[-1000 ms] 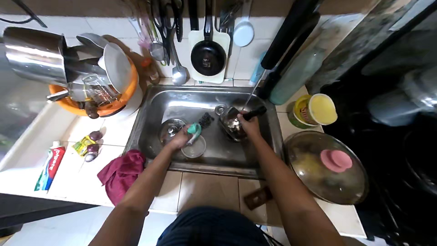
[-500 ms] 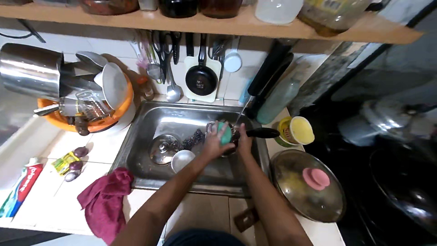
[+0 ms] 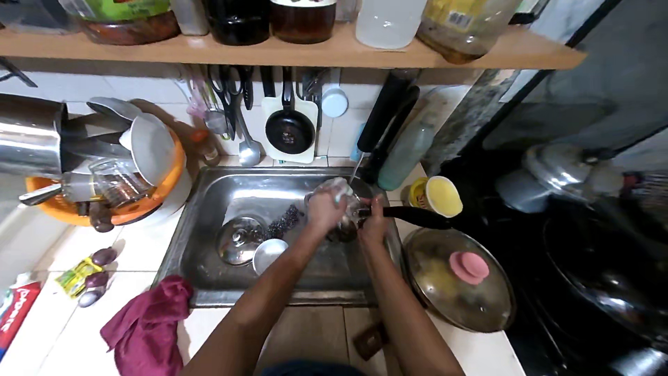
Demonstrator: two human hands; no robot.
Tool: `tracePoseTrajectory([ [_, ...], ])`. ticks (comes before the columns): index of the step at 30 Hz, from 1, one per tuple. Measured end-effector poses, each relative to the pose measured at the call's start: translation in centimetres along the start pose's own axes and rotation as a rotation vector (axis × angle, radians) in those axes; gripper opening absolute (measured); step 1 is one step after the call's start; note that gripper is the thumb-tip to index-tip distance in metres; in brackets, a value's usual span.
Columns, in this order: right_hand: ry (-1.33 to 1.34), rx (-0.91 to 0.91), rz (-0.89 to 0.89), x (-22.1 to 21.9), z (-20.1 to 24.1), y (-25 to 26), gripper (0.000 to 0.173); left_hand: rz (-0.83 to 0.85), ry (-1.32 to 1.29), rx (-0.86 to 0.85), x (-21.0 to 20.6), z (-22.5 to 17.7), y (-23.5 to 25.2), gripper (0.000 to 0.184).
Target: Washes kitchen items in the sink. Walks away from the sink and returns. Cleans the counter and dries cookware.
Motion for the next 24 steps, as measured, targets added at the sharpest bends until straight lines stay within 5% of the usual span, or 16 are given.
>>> tracePoseTrajectory([
  [2,-0.089,0.016,0.051,-0.7,0.1,0.1,0.037,0.002,0.139,-0.199,-1.6,-1.8,-2.2,0.04],
  [4,-0.123,0.039,0.101,-1.0,0.4,-0.1,0.035,-0.004,0.079,-0.21,-1.5,-1.5,-3.2,0.033],
  [9,0.024,0.108,0.087,0.3,1.3,-0.7,0.045,-0.191,-0.516,0.325,2.3,7.1,-0.7,0.03],
  [11,0.109,0.148,0.049,0.4,2.4,-0.5,0.046,-0.229,-0.607,0.407,2.6,8.2,-0.6,0.032],
  [15,0.066,0.096,-0.031,0.2,3.1,-0.5,0.039,-0.301,-0.489,0.095,3.0,3.9,-1.4,0.032],
  [20,-0.121,0.055,-0.019,-0.8,1.1,0.7,0.034,-0.232,0.018,-0.458,-1.2,-2.0,-3.7,0.028],
  [22,-0.128,0.041,-0.007,-1.1,0.3,0.9,0.035,-0.211,0.018,-0.429,-1.6,-2.1,-3.8,0.025],
  [24,-0.091,0.019,0.028,-1.1,0.0,1.0,0.035,-0.172,-0.095,-0.174,-0.3,-0.5,-1.8,0.025],
])
Point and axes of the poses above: each hand's wrist, its own y-axis towards the middle knuckle, its own x-axis out of the back of the hand, z = x × y, the point moved 9 cm from there along y, towards the middle knuckle, and after that the axes turned 8 degrees about -y, right-handed, at the moved point
